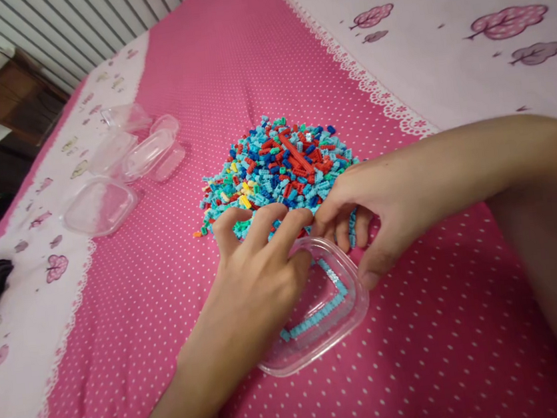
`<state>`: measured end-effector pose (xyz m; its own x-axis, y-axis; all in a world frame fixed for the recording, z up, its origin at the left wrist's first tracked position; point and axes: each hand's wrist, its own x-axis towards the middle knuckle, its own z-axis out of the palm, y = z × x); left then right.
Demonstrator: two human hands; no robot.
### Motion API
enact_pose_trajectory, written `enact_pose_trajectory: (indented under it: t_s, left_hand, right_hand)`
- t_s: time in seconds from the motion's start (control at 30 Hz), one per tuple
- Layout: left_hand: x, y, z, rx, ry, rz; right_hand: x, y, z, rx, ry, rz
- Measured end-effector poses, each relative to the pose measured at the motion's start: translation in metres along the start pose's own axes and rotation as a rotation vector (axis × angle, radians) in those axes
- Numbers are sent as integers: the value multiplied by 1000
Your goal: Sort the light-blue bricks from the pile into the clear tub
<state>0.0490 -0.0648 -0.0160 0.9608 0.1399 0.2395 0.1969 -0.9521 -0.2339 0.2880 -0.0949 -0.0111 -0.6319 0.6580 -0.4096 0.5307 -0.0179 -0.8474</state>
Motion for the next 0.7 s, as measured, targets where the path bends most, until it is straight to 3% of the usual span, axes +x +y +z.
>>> enact_pose_trajectory:
  t_s: [0.7]
  left_hand:
    - [4, 2, 3, 14, 40, -4]
  right_hand:
    - [5, 10, -1, -137, 44, -22]
